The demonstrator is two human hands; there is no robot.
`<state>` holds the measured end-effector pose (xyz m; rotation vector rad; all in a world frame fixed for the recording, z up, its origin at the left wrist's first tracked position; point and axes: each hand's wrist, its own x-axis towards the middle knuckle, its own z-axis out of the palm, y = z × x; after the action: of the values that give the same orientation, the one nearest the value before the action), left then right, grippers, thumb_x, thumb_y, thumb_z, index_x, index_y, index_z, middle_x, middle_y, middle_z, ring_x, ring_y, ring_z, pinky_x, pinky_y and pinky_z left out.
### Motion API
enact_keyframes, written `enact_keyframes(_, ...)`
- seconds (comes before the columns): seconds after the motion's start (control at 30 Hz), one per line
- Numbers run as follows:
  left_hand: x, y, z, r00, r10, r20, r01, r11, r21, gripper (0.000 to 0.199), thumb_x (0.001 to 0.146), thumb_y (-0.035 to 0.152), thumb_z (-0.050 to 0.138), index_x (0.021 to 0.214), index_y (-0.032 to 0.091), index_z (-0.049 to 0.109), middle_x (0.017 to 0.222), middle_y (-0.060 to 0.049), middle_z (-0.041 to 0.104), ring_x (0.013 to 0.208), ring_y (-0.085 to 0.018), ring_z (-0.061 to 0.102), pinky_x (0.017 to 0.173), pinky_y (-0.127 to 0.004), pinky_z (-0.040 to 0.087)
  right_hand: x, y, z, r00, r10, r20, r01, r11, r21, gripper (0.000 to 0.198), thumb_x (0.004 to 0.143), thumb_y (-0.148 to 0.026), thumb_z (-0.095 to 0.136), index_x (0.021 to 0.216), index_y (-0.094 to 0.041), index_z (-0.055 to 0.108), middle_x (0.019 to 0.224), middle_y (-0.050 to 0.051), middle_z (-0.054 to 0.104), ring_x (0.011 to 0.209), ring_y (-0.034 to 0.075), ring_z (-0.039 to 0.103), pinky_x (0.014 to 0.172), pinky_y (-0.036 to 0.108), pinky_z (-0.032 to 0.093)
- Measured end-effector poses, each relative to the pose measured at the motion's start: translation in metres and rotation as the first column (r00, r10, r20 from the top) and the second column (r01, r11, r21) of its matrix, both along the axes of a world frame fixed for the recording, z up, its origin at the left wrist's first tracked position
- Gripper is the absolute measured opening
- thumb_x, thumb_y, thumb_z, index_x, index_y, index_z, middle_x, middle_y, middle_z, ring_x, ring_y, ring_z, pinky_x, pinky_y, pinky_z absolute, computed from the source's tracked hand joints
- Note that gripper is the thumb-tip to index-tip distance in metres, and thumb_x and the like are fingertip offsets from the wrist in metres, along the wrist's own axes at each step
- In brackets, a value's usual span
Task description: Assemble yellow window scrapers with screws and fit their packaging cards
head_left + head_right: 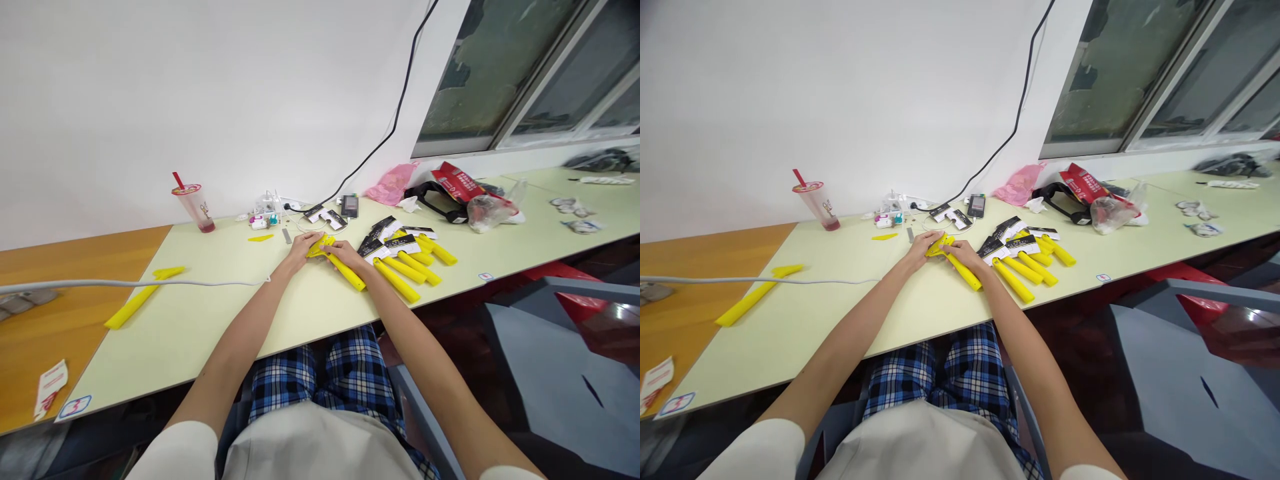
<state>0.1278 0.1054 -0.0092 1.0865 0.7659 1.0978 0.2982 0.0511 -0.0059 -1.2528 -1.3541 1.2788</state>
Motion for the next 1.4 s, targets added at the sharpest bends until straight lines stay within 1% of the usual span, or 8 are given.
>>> enact_keyframes(0.17,0.0017,0.001,-0.0036,0.999,0.043,-0.018,-0.042,0.999,0.028,0.052,0.062,0.057,0.104,0.086,0.018,0.08,0.09,-0.006,0.079,0.081,-0.02,0.069,0.071,-0.032,0.054,-0.0003,-0.001,0.0011,1.0,0.005,-0.007,-0.005,1.0,0.002,0.041,0.083,-0.05,0.095,0.076,-0.018,0.071,0.062,0.001,0.072,0.045,0.012,0.056,0.039,0.023,0.05)
enact_keyframes(0.3,0.0049,0.0003,-0.006,0.992,0.115,-0.041,-0.111,0.989,0.1,0.045,0.068,0.056,0.1,0.083,0.019,0.079,0.085,-0.003,0.076,0.082,-0.019,0.065,0.072,-0.029,0.05,-0.0001,-0.001,0.0009,1.0,-0.002,-0.01,0.002,1.0,-0.003,0.041,0.082,-0.05,0.095,0.076,-0.018,0.071,0.061,0.001,0.072,0.045,0.012,0.056,0.039,0.023,0.05)
enact_keyframes(0.4,0.0061,-0.0009,-0.0065,0.988,0.145,-0.049,-0.137,0.981,0.14,0.04,0.073,0.054,0.097,0.085,0.02,0.079,0.087,-0.003,0.076,0.086,-0.019,0.065,0.076,-0.029,0.05,-0.0002,-0.0004,0.0005,1.0,-0.009,-0.017,0.009,1.0,0.0,0.041,0.082,-0.051,0.095,0.077,-0.018,0.071,0.062,0.002,0.072,0.044,0.012,0.057,0.038,0.023,0.05)
enact_keyframes(0.5,0.0058,-0.0008,-0.0066,0.986,0.164,-0.042,-0.156,0.976,0.153,0.037,0.073,0.052,0.097,0.085,0.02,0.08,0.088,-0.003,0.077,0.088,-0.02,0.066,0.079,-0.03,0.05,-0.0004,0.0001,0.0006,1.0,-0.013,-0.023,0.013,1.0,0.001,0.042,0.082,-0.051,0.096,0.076,-0.018,0.071,0.062,0.002,0.073,0.045,0.012,0.057,0.038,0.023,0.05)
enact_keyframes(0.63,0.0043,0.0011,-0.0068,0.988,0.154,-0.03,-0.148,0.978,0.144,0.037,0.069,0.05,0.099,0.083,0.02,0.082,0.089,-0.004,0.078,0.091,-0.021,0.068,0.081,-0.031,0.051,-0.0005,0.0,0.0011,1.0,-0.016,-0.023,0.016,1.0,-0.004,0.042,0.082,-0.051,0.096,0.076,-0.018,0.071,0.062,0.001,0.073,0.045,0.012,0.056,0.039,0.023,0.05)
enact_keyframes(0.93,0.0017,0.0029,-0.0072,0.996,0.093,0.006,-0.093,0.994,0.061,0.051,0.053,0.052,0.108,0.086,0.02,0.086,0.091,-0.008,0.082,0.089,-0.025,0.074,0.077,-0.035,0.057,0.0012,0.0006,-0.0005,1.0,-0.021,-0.013,0.021,1.0,-0.001,0.044,0.082,-0.053,0.096,0.074,-0.018,0.07,0.063,0.002,0.073,0.044,0.012,0.058,0.039,0.023,0.05)
enact_keyframes(1.17,0.0013,0.0021,-0.0077,0.998,0.058,-0.005,-0.058,0.996,0.073,0.052,0.052,0.052,0.109,0.085,0.018,0.087,0.094,-0.01,0.083,0.098,-0.028,0.077,0.086,-0.039,0.06,0.0019,0.0055,-0.0062,1.0,-0.018,-0.016,0.018,1.0,-0.002,0.043,0.081,-0.054,0.095,0.075,-0.018,0.073,0.062,0.001,0.073,0.045,0.012,0.057,0.041,0.023,0.052)
enact_keyframes(1.4,-0.0017,0.0026,-0.0037,0.997,0.054,-0.047,-0.048,0.992,0.118,0.052,0.05,0.051,0.11,0.084,0.018,0.089,0.094,-0.01,0.084,0.097,-0.028,0.076,0.089,-0.04,0.06,0.0003,0.0021,-0.0015,0.999,-0.024,-0.025,0.024,1.0,-0.007,0.044,0.083,-0.053,0.095,0.073,-0.017,0.072,0.061,0.001,0.073,0.043,0.012,0.057,0.039,0.023,0.049)
